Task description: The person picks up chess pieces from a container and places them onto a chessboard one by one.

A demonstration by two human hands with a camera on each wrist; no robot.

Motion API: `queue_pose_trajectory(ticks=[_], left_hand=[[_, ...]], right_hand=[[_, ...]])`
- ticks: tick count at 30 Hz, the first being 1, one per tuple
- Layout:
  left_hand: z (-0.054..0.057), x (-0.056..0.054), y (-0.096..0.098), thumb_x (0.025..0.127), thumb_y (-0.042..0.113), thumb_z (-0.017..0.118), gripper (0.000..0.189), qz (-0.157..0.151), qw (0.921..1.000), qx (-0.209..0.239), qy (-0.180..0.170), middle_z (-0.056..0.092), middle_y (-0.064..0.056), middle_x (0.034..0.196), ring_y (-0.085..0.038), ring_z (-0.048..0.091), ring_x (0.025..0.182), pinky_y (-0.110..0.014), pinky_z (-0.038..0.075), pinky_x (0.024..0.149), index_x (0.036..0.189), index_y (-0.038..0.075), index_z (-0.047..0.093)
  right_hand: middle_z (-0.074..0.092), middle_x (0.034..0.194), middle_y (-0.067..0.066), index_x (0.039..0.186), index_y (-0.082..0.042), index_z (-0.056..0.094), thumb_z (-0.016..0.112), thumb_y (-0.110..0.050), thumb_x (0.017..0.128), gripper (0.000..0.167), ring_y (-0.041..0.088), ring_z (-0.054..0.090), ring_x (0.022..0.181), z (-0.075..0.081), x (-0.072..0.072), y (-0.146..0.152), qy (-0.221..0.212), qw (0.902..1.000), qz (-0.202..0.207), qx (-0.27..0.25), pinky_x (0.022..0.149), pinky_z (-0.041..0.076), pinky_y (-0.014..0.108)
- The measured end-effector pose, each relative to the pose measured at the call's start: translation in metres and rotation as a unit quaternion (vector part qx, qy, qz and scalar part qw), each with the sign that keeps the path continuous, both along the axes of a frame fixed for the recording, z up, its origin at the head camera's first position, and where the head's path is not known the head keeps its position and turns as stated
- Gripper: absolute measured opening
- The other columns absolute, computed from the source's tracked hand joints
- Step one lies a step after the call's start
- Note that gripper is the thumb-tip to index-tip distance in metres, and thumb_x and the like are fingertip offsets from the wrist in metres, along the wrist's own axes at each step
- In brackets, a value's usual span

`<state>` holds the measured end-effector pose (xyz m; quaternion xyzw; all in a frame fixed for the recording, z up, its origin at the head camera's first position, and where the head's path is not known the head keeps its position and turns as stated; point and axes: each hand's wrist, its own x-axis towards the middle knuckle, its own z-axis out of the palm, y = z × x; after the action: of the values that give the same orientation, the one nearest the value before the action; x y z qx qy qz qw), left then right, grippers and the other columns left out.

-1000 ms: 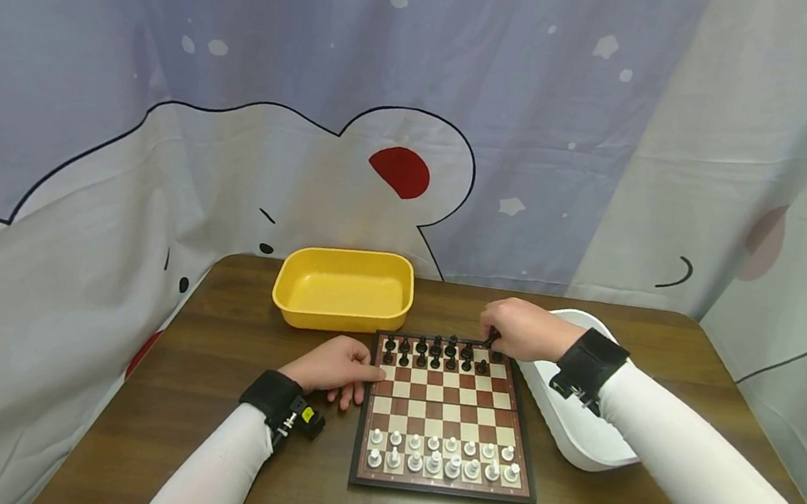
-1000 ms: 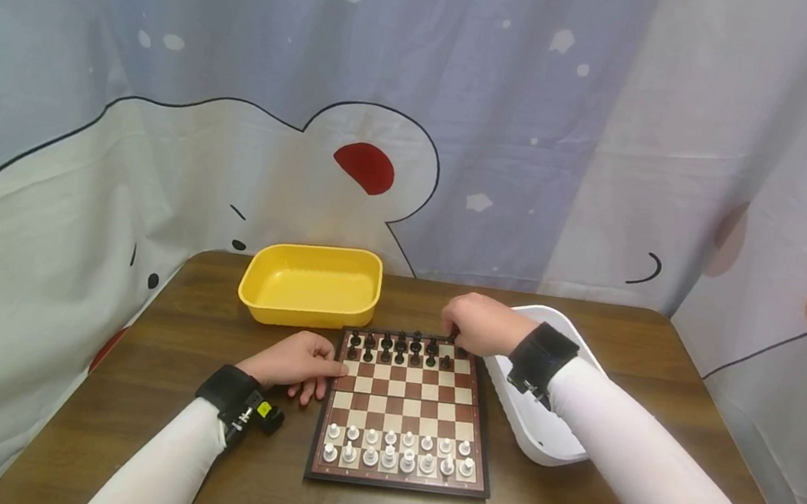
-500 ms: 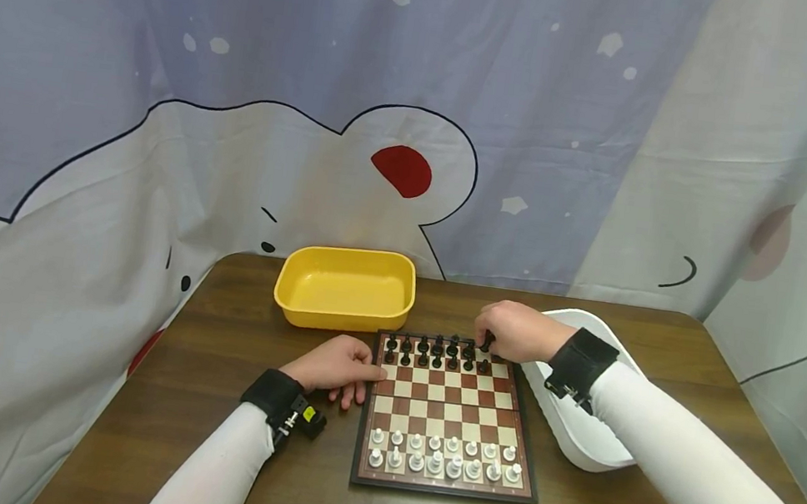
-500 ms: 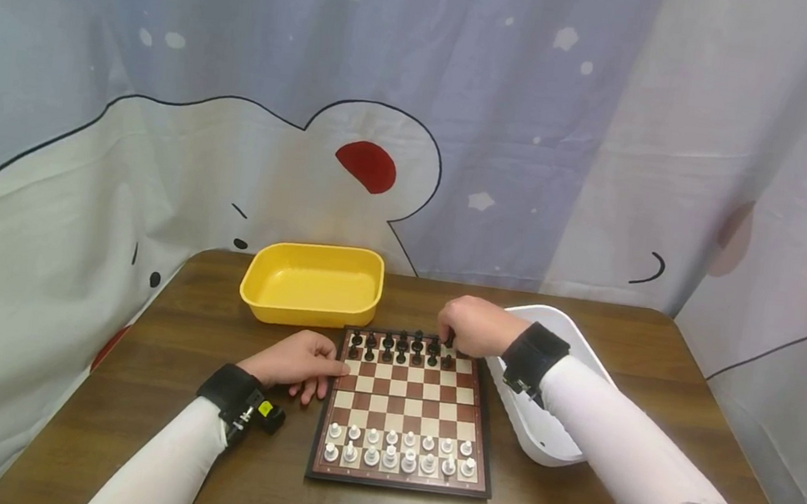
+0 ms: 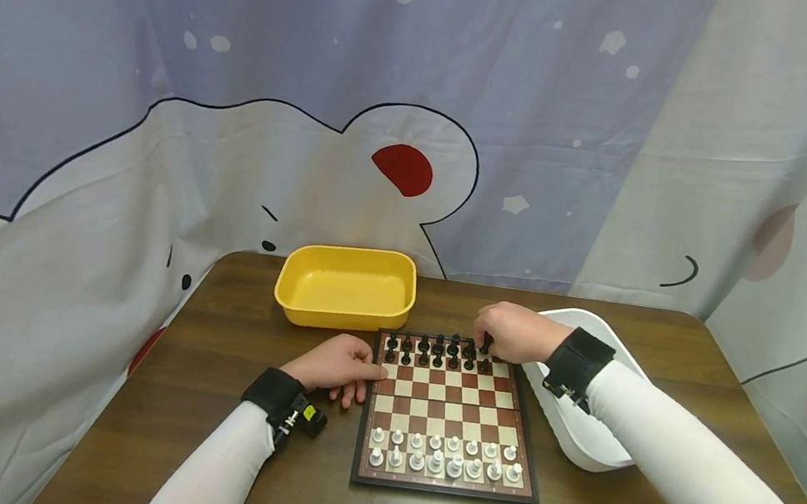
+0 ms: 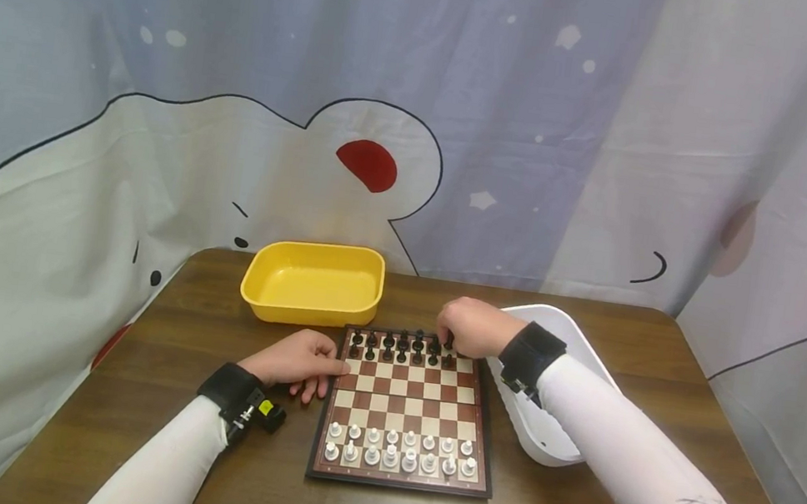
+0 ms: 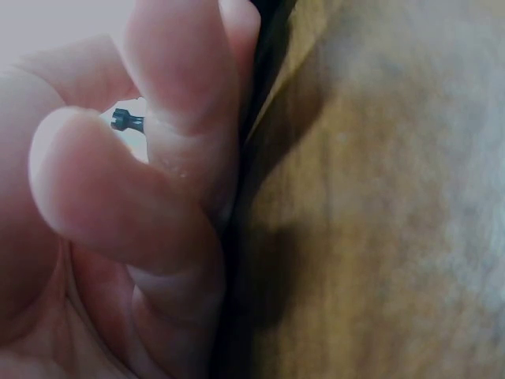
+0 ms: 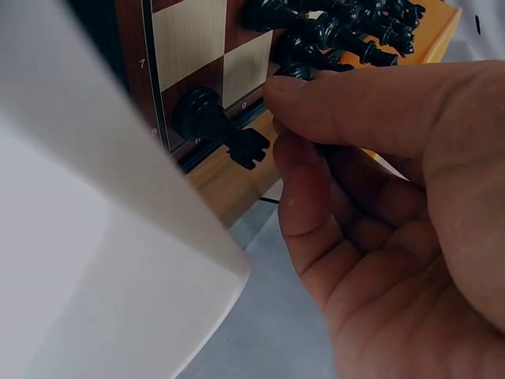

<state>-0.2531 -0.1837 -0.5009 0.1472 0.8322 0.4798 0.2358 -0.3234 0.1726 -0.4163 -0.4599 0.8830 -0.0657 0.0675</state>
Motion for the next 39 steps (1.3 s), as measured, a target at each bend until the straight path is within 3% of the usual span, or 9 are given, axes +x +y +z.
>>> queue_pose_trajectory(ticks=[13, 21, 25, 29, 39], left_hand=[[0.0025, 0.0011, 0.0002, 0.106, 0.037, 0.077, 0.038, 0.000, 1.0000, -0.002, -0.001, 0.077, -0.011, 0.072, -0.015, 0.067, 0.048, -0.024, 0.047, 0.042, 0.086, 0.006, 0.069], [0.0021, 0.0012, 0.0007, 0.106, 0.035, 0.077, 0.037, -0.001, 1.0000, 0.004, -0.001, 0.077, -0.011, 0.072, -0.015, 0.067, 0.047, -0.024, 0.046, 0.042, 0.085, 0.005, 0.068], [0.0023, 0.0012, 0.0008, 0.106, 0.035, 0.077, 0.037, -0.002, 1.0000, 0.003, 0.000, 0.077, -0.011, 0.072, -0.015, 0.067, 0.047, -0.024, 0.046, 0.042, 0.085, 0.006, 0.068], [0.0021, 0.0009, 0.0005, 0.106, 0.034, 0.077, 0.037, -0.001, 1.0000, 0.002, 0.000, 0.077, -0.011, 0.072, -0.015, 0.066, 0.047, -0.023, 0.046, 0.042, 0.085, 0.006, 0.067], [0.0033, 0.0014, 0.0012, 0.106, 0.034, 0.076, 0.037, -0.002, 1.0000, 0.000, -0.001, 0.077, -0.011, 0.072, -0.015, 0.066, 0.047, -0.023, 0.046, 0.042, 0.085, 0.006, 0.067]], right_hand=[[0.072, 0.093, 0.001, 0.094, -0.010, 0.080, 0.069, 0.020, 0.081, 0.034, 0.017, 0.069, 0.084, 0.0002, 0.0017, -0.0021, 0.004, 1.0000, 0.007, 0.004, 0.079, 0.059, 0.038], [0.071, 0.097, -0.005, 0.101, -0.013, 0.081, 0.084, 0.000, 0.091, 0.017, 0.014, 0.066, 0.084, 0.0034, 0.0030, 0.0015, -0.010, 0.9989, -0.032, 0.034, 0.078, 0.058, 0.039], [0.069, 0.093, -0.008, 0.097, -0.017, 0.080, 0.085, -0.011, 0.096, 0.008, 0.010, 0.063, 0.080, 0.0038, 0.0016, 0.0036, -0.015, 0.9987, -0.042, 0.026, 0.076, 0.057, 0.037], [0.067, 0.088, -0.010, 0.094, -0.019, 0.078, 0.084, -0.017, 0.100, 0.009, 0.007, 0.061, 0.076, 0.0048, 0.0018, 0.0038, -0.017, 0.9991, -0.036, 0.016, 0.074, 0.057, 0.036], [0.067, 0.084, -0.010, 0.094, -0.018, 0.077, 0.083, -0.013, 0.101, 0.010, 0.006, 0.061, 0.073, 0.0014, 0.0021, 0.0033, 0.001, 0.9997, -0.020, 0.015, 0.072, 0.056, 0.035]])
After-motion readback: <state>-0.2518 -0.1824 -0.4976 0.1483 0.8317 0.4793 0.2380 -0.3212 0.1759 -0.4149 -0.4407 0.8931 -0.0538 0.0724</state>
